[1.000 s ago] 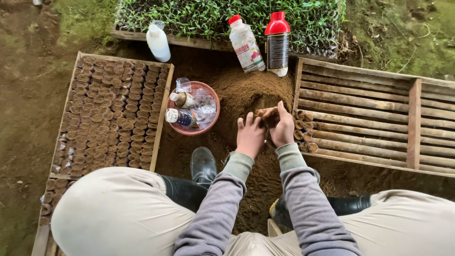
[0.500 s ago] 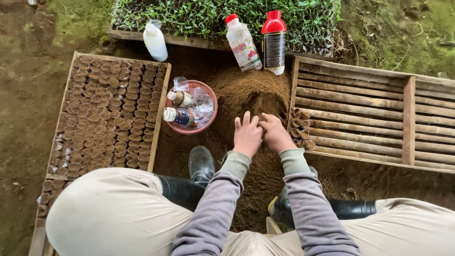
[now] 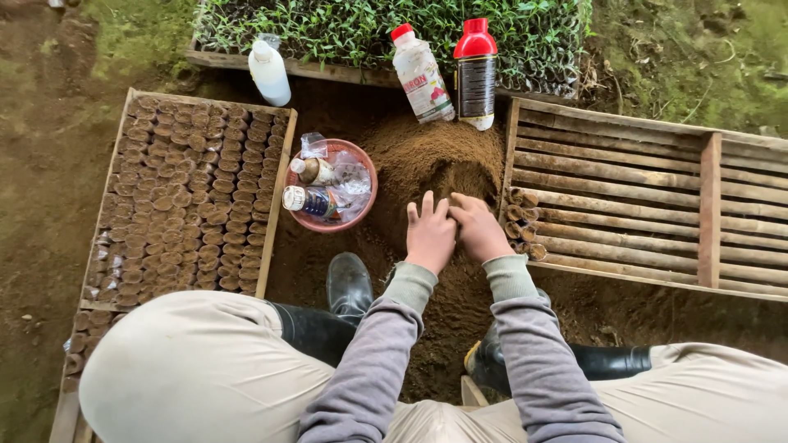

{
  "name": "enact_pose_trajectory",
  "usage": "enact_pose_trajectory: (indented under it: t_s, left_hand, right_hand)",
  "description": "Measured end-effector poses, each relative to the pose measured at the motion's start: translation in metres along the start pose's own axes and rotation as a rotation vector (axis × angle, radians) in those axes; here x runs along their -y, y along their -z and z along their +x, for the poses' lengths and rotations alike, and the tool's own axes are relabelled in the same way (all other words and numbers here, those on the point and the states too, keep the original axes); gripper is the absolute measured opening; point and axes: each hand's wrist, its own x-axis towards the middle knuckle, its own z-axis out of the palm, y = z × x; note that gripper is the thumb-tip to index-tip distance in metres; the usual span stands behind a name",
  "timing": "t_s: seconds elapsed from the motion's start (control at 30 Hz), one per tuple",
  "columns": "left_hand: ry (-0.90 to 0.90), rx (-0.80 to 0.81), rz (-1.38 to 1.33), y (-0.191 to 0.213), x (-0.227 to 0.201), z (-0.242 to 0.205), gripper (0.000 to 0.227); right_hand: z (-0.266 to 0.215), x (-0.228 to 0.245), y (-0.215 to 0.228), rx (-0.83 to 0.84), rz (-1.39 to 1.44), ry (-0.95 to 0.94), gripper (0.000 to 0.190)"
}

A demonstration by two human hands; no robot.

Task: Planting seeds into soil plugs and organizing seedling trays in a garden

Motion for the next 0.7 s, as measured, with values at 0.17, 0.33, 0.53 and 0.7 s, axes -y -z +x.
enact_pose_trajectory:
  t_s: [0.17,0.33,0.53,0.7]
  left_hand:
    - [-0.005,0.004,0.005,-0.007,0.004,-0.005,0.018]
    - [-0.015,0.076,0.016,-0.004,0.002,-0.002,0.026]
    - [0.017,0.215,-0.005,0.032,0.002,-0.002,0.036]
    - [0.021,0.216,-0.075,0.046,0.004,-0.007,0.018]
  right_hand:
    - [0.002,-0.013,-0.018,-0.015,-0.009,-0.037,0.028]
    - [0.006,-0.009,-0.019,0.017,-0.074,-0.032,0.03]
    - [0.007,-0.005,-0.003,-0.338,0.458,-0.153,0.046]
    - [0.006,-0.054,-0.047,-0.307,0.804,-0.883,0.058]
